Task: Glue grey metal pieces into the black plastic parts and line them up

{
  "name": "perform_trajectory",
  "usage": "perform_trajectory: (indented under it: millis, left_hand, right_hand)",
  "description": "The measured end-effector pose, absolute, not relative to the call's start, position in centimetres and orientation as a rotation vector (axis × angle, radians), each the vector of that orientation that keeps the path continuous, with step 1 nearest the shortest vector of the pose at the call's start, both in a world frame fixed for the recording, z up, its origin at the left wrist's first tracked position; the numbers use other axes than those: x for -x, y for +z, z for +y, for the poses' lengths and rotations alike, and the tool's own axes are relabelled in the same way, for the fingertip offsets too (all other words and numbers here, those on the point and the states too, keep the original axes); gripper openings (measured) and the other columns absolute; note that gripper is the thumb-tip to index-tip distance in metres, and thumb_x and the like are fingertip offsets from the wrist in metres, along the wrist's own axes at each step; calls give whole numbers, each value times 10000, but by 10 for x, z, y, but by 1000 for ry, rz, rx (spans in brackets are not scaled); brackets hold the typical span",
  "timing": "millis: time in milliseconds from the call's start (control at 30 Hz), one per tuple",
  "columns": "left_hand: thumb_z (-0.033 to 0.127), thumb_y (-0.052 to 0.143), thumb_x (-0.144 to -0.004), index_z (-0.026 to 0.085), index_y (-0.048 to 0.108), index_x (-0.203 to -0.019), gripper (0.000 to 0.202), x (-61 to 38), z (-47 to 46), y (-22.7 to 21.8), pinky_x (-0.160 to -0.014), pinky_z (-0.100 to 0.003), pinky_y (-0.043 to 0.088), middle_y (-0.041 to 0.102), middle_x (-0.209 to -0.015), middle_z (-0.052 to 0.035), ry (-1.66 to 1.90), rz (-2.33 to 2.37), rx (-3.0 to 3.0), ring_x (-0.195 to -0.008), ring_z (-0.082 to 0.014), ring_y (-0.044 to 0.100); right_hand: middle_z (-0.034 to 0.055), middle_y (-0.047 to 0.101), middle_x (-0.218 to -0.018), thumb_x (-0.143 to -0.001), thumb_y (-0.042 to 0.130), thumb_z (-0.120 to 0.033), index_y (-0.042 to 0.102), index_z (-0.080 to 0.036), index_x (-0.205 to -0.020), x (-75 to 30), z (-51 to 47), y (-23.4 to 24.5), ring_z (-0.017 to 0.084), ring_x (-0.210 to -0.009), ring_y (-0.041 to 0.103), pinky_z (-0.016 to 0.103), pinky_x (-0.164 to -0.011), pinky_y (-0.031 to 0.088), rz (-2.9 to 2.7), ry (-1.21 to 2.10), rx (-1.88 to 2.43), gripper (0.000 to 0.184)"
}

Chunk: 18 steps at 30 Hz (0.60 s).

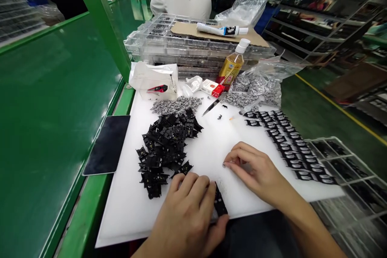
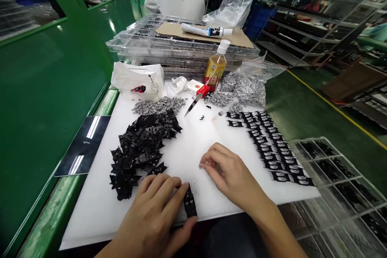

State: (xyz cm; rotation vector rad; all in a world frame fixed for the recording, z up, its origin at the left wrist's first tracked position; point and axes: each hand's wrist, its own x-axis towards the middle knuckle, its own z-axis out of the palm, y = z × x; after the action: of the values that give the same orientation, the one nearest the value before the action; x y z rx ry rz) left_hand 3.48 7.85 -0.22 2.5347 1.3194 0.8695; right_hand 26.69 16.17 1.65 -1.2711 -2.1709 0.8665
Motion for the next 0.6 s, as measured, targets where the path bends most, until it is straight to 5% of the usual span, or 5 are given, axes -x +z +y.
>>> perform_trajectory:
  millis: [600]
  left_hand:
    - [391,618,-1016,122,654,-1267,370,-35,80,1,-838,-461,407,694,-1128,-92,791,1312,-2534,-995,-281,573]
  right_hand:
    - [42,632,-1033,-1091,514,-172,651,-259,-1086,-262,124,24,186,-922,663,322,-812,542,-2362,895,1202,162]
